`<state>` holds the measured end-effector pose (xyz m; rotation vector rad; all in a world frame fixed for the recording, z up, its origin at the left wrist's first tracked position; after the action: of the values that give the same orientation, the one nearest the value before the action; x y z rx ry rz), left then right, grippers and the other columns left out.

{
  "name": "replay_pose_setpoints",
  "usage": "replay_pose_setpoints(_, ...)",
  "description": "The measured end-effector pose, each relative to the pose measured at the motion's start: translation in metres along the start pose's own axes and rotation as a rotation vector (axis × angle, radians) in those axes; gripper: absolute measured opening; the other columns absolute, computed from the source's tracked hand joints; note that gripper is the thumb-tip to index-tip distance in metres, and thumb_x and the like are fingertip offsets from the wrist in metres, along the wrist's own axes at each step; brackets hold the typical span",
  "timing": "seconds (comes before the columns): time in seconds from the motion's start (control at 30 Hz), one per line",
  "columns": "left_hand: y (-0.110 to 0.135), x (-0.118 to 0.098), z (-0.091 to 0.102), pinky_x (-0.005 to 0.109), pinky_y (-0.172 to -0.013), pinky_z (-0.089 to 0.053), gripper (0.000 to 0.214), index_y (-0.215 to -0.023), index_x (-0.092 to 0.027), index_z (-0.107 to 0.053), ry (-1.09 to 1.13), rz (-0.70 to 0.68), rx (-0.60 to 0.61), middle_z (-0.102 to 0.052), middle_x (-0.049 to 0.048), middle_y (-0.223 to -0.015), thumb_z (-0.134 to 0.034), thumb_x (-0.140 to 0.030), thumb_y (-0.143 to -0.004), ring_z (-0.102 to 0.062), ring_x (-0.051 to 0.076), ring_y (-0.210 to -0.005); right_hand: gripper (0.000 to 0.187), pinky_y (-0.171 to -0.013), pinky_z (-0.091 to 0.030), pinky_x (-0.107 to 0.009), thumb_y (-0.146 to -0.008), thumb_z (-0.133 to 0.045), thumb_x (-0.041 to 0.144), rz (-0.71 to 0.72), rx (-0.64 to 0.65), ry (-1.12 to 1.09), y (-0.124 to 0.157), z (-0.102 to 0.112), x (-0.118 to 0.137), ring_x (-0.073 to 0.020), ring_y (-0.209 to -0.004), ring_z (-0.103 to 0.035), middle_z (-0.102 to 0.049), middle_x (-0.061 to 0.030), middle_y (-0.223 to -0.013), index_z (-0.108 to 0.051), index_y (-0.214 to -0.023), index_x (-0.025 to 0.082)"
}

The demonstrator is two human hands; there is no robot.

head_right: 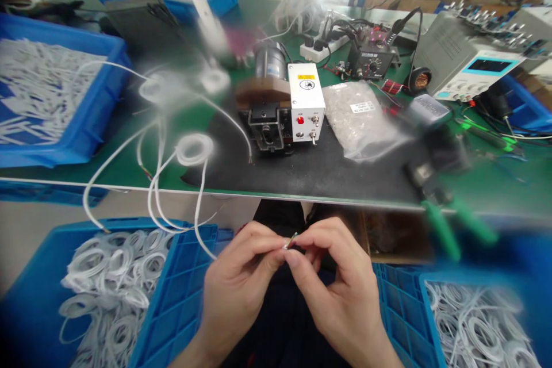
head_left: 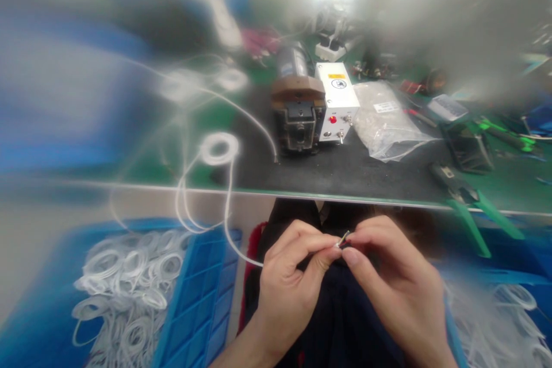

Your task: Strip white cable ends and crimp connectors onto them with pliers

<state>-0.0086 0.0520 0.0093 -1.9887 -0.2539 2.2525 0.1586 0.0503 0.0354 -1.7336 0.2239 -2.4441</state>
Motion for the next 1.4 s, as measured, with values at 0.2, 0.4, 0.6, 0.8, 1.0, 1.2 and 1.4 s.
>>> replay_pose_setpoints(0.2,0.002,-0.009,0.0,0.019,-0.073,-0.055,0.014,-0.103,-0.019,-0.084,-0.119,-0.122,-0.009,-0.073,0.0021,-0.089,-0.078,-0.007,-0.097,-0.071,0.011,-0.08,0.022,-0.074,-0.055,-0.03,-0.101,-0.072,0.009,0.188,0.053,0.246,0.007,-0.003,0.013,-0.0182,-0.086,-0.069,-0.069,-0.0037,-0.102,-0.072,-0.112,0.027)
replay_pose_setpoints(0.4,0.007,-0.011,-0.002,0.022,-0.073,-0.057,0.021,-0.11,-0.016,-0.083,-0.213,-0.201,-0.005,-0.072,0.004,-0.09,-0.073,-0.003,-0.098,-0.07,0.013,-0.081,0.032,-0.068,-0.054,-0.032,-0.101,-0.06,0.001,0.449,0.237,0.513,0.01,-0.017,0.035,-0.0199,-0.081,-0.065,-0.072,-0.0079,-0.101,-0.074,-0.123,0.02)
replay_pose_setpoints(0.6,0.005,0.001,0.005,0.019,-0.073,-0.056,0.012,-0.103,-0.021,-0.08,-0.061,-0.042,-0.035,-0.072,0.0001,-0.094,-0.074,-0.01,-0.101,-0.071,0.011,-0.081,0.015,-0.074,-0.055,-0.024,-0.102,-0.074,0.014,0.13,-0.019,0.151,-0.004,0.008,0.015,-0.0135,-0.085,-0.07,-0.071,-0.0003,-0.102,-0.074,-0.111,0.027)
replay_pose_setpoints(0.8,0.005,0.005,0.009,0.019,-0.071,-0.057,0.012,-0.103,-0.023,-0.082,-0.028,-0.019,-0.065,-0.072,-0.0014,-0.093,-0.078,-0.012,-0.099,-0.071,0.01,-0.08,0.008,-0.074,-0.053,-0.024,-0.104,-0.074,0.021,-0.094,-0.038,0.008,-0.003,0.003,-0.008,-0.0128,-0.082,-0.068,-0.07,0.0034,-0.095,-0.075,-0.101,0.029)
replay_pose_setpoints(1.0,0.006,0.0,0.009,0.017,-0.073,-0.056,0.015,-0.102,-0.021,-0.084,-0.043,-0.059,-0.071,-0.072,-0.0019,-0.09,-0.081,-0.008,-0.096,-0.07,0.009,-0.081,0.01,-0.073,-0.054,-0.023,-0.102,-0.074,0.019,-0.096,0.013,-0.054,-0.005,-0.007,-0.002,-0.0138,-0.084,-0.07,-0.072,0.0031,-0.095,-0.075,-0.1,0.029)
replay_pose_setpoints(1.2,0.004,-0.001,0.007,0.016,-0.072,-0.055,0.017,-0.105,-0.021,-0.085,-0.028,-0.075,-0.073,-0.073,-0.0016,-0.09,-0.081,-0.007,-0.096,-0.07,0.008,-0.08,0.009,-0.07,-0.052,-0.024,-0.102,-0.075,0.022,-0.126,0.009,-0.071,-0.007,-0.007,-0.003,-0.0141,-0.079,-0.067,-0.071,0.0037,-0.089,-0.075,-0.096,0.028)
replay_pose_setpoints(1.4,0.004,0.0,0.006,0.018,-0.07,-0.055,0.015,-0.102,-0.022,-0.086,0.003,-0.054,-0.059,-0.072,-0.0011,-0.087,-0.082,-0.009,-0.095,-0.07,0.009,-0.078,0.014,-0.069,-0.048,-0.026,-0.103,-0.074,0.023,-0.16,0.013,-0.072,-0.009,-0.007,-0.005,-0.0143,-0.075,-0.063,-0.069,0.0038,-0.083,-0.073,-0.089,0.026)
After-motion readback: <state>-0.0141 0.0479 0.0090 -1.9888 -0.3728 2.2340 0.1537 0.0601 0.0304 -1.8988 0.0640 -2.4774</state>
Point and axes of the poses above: each hand's wrist, its own y-axis away from the middle knuckle, its own z-axis out of the back of the hand, x = y × z, the point moved 9 cm from there along -y, towards the middle knuckle
